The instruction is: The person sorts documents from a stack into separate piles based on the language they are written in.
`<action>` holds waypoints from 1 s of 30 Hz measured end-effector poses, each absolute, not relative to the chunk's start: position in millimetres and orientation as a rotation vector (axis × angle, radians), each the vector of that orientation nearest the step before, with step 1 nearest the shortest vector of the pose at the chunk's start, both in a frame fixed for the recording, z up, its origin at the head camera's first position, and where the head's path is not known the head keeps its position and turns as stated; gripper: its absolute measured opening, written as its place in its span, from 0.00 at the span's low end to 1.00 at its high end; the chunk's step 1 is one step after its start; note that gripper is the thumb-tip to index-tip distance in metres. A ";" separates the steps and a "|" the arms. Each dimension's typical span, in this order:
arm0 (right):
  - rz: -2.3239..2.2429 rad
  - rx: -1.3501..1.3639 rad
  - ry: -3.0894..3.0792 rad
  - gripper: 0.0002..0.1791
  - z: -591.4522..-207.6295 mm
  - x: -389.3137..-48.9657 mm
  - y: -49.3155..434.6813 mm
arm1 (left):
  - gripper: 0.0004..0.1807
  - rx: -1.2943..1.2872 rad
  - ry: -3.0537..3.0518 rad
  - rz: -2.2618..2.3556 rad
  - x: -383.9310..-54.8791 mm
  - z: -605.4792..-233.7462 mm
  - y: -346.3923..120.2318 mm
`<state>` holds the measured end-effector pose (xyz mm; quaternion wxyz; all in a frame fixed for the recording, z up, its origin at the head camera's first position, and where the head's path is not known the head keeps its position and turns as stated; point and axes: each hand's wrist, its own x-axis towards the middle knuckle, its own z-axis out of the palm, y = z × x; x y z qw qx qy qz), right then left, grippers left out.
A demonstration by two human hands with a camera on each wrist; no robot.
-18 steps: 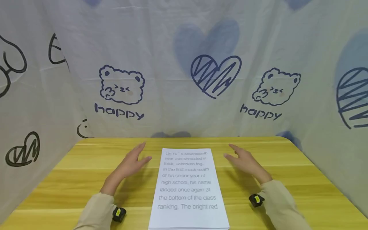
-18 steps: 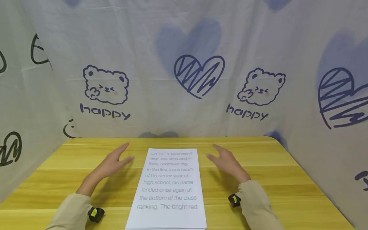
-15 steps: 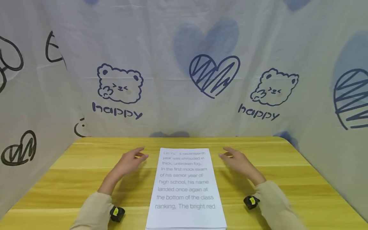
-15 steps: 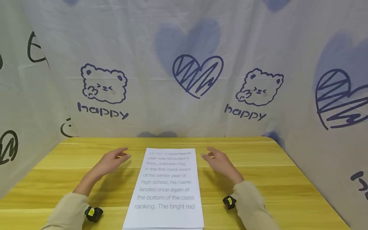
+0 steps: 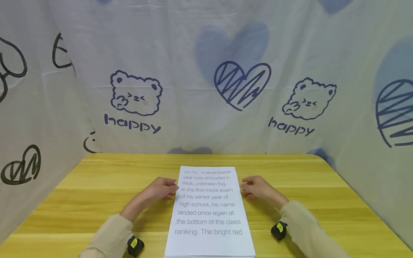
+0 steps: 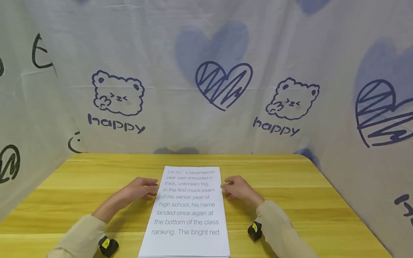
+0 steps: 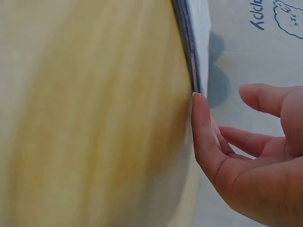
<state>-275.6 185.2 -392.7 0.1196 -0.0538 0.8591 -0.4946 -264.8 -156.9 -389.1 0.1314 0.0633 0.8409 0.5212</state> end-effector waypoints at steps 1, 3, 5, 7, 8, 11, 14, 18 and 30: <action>-1.450 -0.155 2.506 0.26 -393.1 -274.5 184.1 | 0.27 0.174 2.448 1.499 -264.4 -390.0 -154.7; -1.462 -0.165 2.497 0.26 -394.9 -273.0 182.9 | 0.26 0.153 2.472 1.447 -263.4 -390.4 -151.2; -1.462 -0.173 2.499 0.26 -396.3 -272.5 181.6 | 0.20 0.129 2.509 1.389 -262.1 -389.8 -148.6; -1.452 -0.179 2.506 0.23 -397.8 -272.6 180.3 | 0.10 0.118 2.550 1.334 -260.7 -388.8 -146.5; -1.443 -0.186 2.509 0.21 -398.5 -273.0 179.8 | 0.06 0.117 2.568 1.305 -260.1 -388.6 -145.7; -1.408 -0.170 2.537 0.15 -400.3 -274.3 177.6 | 0.07 0.136 2.604 1.259 -258.8 -388.1 -143.1; -1.365 -0.143 2.567 0.13 -401.4 -274.6 176.0 | 0.07 0.147 2.607 1.250 -258.2 -388.7 -141.0; -1.334 -0.110 2.587 0.15 -400.9 -273.4 175.3 | 0.08 0.121 2.594 1.241 -257.9 -388.3 -138.6; -1.316 -0.143 2.561 0.17 -398.8 -271.7 177.5 | 0.09 0.169 2.528 1.314 -257.4 -386.3 -142.2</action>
